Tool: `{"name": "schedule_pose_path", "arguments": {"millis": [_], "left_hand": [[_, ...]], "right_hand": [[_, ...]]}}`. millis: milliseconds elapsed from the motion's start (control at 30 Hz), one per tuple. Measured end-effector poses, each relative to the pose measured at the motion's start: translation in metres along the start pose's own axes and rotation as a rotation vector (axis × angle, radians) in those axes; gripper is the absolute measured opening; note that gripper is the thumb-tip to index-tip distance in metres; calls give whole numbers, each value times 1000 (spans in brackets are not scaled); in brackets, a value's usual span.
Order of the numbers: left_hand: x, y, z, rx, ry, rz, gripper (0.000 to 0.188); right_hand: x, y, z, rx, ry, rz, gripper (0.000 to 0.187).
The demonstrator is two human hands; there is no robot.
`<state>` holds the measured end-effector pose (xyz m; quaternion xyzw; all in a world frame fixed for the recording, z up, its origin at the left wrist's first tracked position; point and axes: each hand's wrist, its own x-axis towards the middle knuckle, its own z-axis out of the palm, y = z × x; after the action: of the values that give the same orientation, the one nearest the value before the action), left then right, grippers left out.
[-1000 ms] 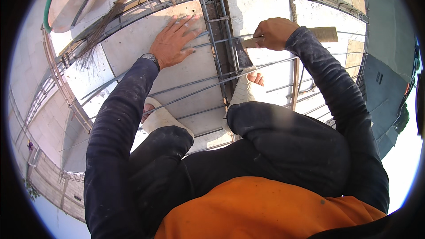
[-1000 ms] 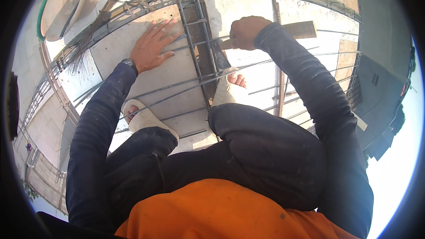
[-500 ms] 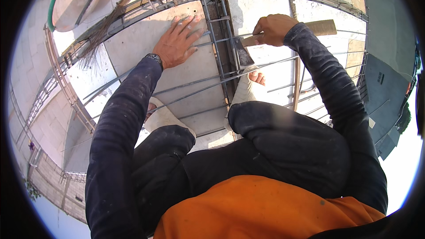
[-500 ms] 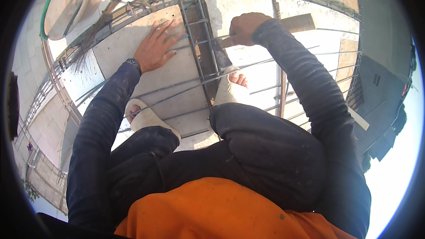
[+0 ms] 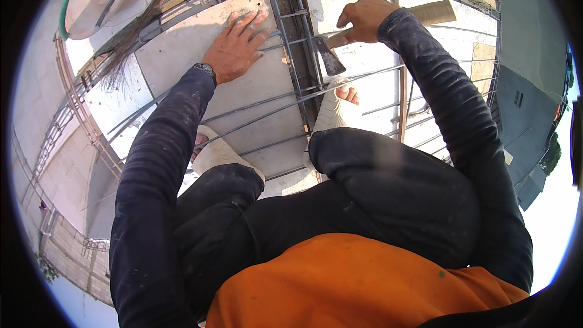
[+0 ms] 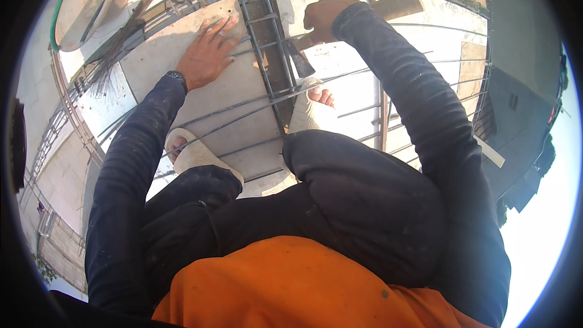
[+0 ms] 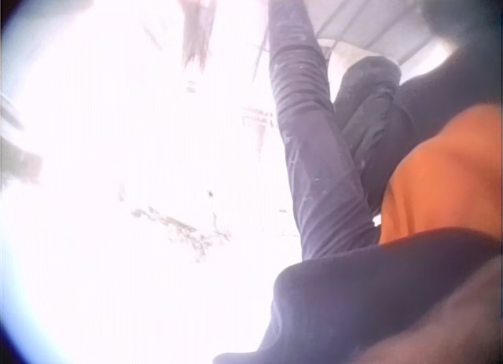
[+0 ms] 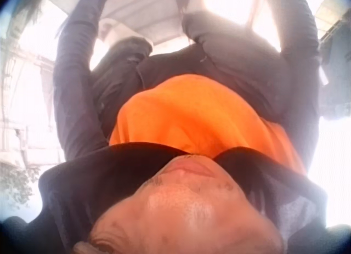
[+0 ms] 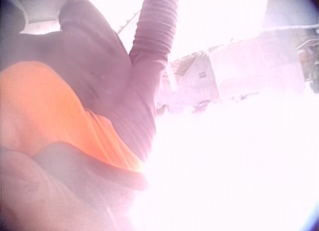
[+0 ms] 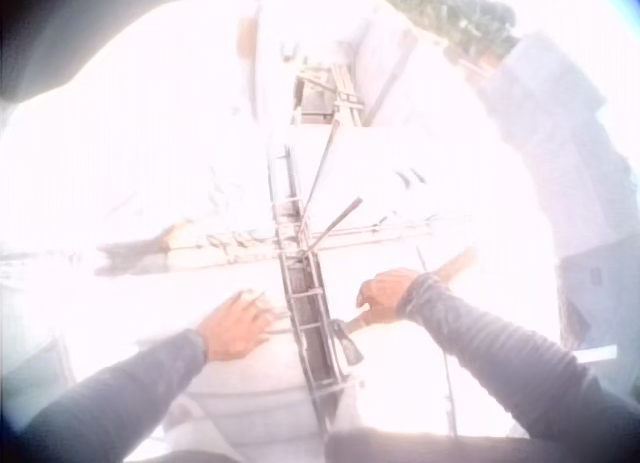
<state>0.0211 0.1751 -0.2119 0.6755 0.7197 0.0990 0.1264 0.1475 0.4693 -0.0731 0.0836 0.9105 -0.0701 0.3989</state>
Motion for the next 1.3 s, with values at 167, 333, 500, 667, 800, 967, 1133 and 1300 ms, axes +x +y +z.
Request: {"name": "schedule_pose_path", "arguments": {"millis": [167,333,500,667,800,967,1133,1300], "left_hand": [[-4,0,2,6,-25,-5,52],[3,-18,-1,115,-52,13,51],[6,-22,-30,-203,-178,-62,56],[1,-24,-19,-61,-117,7,60],[-3,-22,-11,-75,-80,-2,58],[-3,-22,-6,-25,-62,28,58],[-4,-21,-6,-44,-29,47,58],[-6,-22,-8,-44,-53,35,56]], "right_hand": [[-7,-21,1,-124,-222,46,37],[2,-7,-8,-82,-5,29,31],[0,-22,-20,-184,-252,28,29],[2,-7,-9,-71,-125,71,32],[1,-8,-11,-82,-199,-14,32],[-1,-9,-11,-29,-176,57,30],[8,-10,-18,-2,-165,64,31],[6,-14,-13,-81,-163,-10,33]]}}
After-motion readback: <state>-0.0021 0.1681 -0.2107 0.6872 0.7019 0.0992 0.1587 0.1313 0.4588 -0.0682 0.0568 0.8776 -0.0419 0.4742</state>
